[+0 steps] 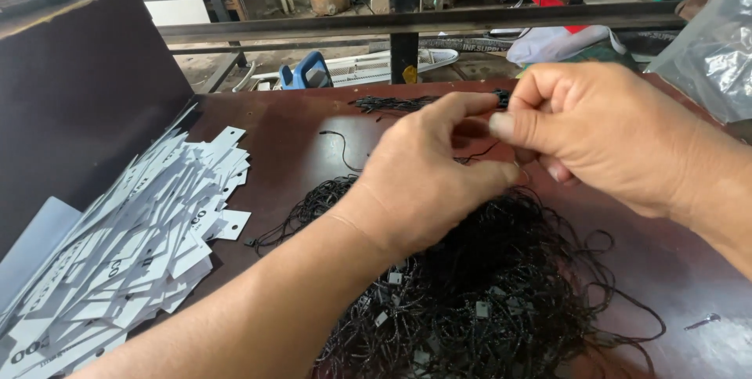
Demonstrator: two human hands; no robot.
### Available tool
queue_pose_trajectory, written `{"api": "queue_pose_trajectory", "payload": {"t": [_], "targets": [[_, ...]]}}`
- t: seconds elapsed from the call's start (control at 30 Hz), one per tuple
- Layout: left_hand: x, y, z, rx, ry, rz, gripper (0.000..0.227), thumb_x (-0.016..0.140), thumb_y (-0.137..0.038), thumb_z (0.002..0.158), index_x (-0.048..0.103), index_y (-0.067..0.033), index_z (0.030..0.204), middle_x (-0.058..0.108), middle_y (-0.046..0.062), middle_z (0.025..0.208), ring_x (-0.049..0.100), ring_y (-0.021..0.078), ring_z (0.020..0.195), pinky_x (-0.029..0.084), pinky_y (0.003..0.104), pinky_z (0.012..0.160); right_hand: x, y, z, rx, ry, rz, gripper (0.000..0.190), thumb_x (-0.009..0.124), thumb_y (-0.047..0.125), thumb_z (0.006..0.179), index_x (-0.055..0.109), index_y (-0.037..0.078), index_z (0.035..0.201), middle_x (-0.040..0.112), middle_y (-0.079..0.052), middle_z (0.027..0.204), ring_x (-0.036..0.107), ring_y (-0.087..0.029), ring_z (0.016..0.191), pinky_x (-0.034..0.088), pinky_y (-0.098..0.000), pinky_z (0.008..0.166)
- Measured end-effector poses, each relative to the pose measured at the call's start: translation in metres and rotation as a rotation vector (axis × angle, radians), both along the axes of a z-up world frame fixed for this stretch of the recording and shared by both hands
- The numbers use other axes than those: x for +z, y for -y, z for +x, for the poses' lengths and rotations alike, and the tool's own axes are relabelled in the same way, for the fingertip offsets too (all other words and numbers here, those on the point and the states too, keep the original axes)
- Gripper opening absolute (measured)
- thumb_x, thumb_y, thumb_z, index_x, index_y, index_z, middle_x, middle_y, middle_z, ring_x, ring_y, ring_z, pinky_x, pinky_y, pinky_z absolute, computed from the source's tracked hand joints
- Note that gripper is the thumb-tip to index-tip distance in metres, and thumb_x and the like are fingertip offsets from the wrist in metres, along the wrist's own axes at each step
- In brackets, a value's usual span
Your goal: Untangling thin black cords from a large pile and organizing them into neat rows on a table.
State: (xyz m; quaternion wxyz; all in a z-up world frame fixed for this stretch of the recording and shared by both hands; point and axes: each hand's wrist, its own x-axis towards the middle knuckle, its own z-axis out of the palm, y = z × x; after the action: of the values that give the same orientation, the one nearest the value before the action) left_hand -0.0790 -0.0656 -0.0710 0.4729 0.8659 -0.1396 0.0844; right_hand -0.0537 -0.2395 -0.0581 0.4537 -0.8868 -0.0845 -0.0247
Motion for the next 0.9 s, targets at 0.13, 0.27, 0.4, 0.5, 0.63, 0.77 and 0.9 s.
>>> {"api": "queue_pose_trajectory", "payload": {"t": [0.13, 0.27, 0.4, 0.5, 0.63, 0.77, 0.9], "targets": [[0.016, 0.008, -0.005, 0.041, -0.200, -0.009, 0.018, 0.074, -0.031, 0.081, 0.069, -0.0160, 0.088, 0.067, -0.003, 0.076, 0.056, 0.0137, 0.067, 0.046, 0.032, 0.061, 0.013, -0.007, 0.003, 0.057, 0.047, 0.046, 0.025, 0.080, 0.015, 0.096, 0.065, 0.005, 0.078, 0.053, -0.004, 0.067, 0.042, -0.013, 0.057, 0.036, -0.0279, 0.044], [0.006, -0.008, 0.004, 0.077, -0.177, -0.048, 0.015, 0.069, -0.033, 0.090, 0.077, -0.0203, 0.086, 0.059, -0.005, 0.062, 0.049, 0.0103, 0.059, 0.047, 0.031, 0.060, 0.018, 0.022, 0.018, 0.164, -0.073, 0.224, 0.012, 0.074, 0.002, 0.096, 0.064, 0.000, 0.089, 0.052, -0.012, 0.065, 0.040, -0.018, 0.050, 0.029, -0.0319, 0.047], [0.012, -0.034, 0.002, 0.204, -0.250, 0.000, 0.017, 0.067, -0.027, 0.096, 0.073, -0.0177, 0.082, 0.064, -0.002, 0.063, 0.052, 0.0100, 0.056, 0.048, 0.030, 0.058, 0.015, 0.044, 0.038, 0.030, -0.059, 0.312, 0.009, 0.063, 0.005, 0.103, 0.064, -0.004, 0.103, 0.053, -0.014, 0.079, 0.037, -0.016, 0.058, 0.027, -0.0260, 0.050], [0.019, -0.053, 0.011, 0.275, -0.265, 0.111, 0.021, 0.064, -0.024, 0.103, 0.072, -0.0165, 0.085, 0.068, -0.002, 0.073, 0.053, 0.0109, 0.060, 0.052, 0.031, 0.061, 0.003, 0.058, 0.053, -0.032, -0.101, 0.355, 0.013, 0.058, 0.006, 0.106, 0.066, -0.002, 0.113, 0.054, -0.011, 0.088, 0.040, -0.014, 0.068, 0.032, -0.0251, 0.058], [0.003, -0.078, 0.047, 0.325, -0.235, 0.065, 0.022, 0.062, -0.023, 0.102, 0.070, -0.0121, 0.085, 0.065, 0.003, 0.068, 0.053, 0.0139, 0.059, 0.048, 0.032, 0.061, -0.034, 0.071, 0.083, -0.179, -0.129, 0.290, 0.004, 0.062, 0.012, 0.107, 0.062, 0.008, 0.105, 0.063, -0.009, 0.090, 0.048, -0.016, 0.069, 0.044, -0.0290, 0.065], [-0.027, -0.085, 0.085, 0.342, -0.247, 0.137, 0.018, 0.059, -0.018, 0.091, 0.073, -0.0117, 0.080, 0.068, 0.004, 0.068, 0.057, 0.0168, 0.061, 0.049, 0.033, 0.059, -0.044, 0.040, 0.079, -0.256, -0.062, 0.062, 0.014, 0.068, 0.012, 0.102, 0.064, 0.006, 0.090, 0.066, -0.011, 0.081, 0.050, -0.017, 0.062, 0.043, -0.0309, 0.058], [-0.035, -0.080, 0.110, 0.329, -0.213, 0.418, 0.019, 0.061, -0.023, 0.094, 0.079, -0.0182, 0.099, 0.076, 0.005, 0.099, 0.067, 0.0272, 0.093, 0.055, 0.044, 0.079, -0.054, 0.036, 0.088, -0.240, 0.049, -0.299, 0.009, 0.066, 0.016, 0.091, 0.074, 0.014, 0.094, 0.072, -0.008, 0.074, 0.067, -0.018, 0.072, 0.049, -0.0334, 0.070]]}}
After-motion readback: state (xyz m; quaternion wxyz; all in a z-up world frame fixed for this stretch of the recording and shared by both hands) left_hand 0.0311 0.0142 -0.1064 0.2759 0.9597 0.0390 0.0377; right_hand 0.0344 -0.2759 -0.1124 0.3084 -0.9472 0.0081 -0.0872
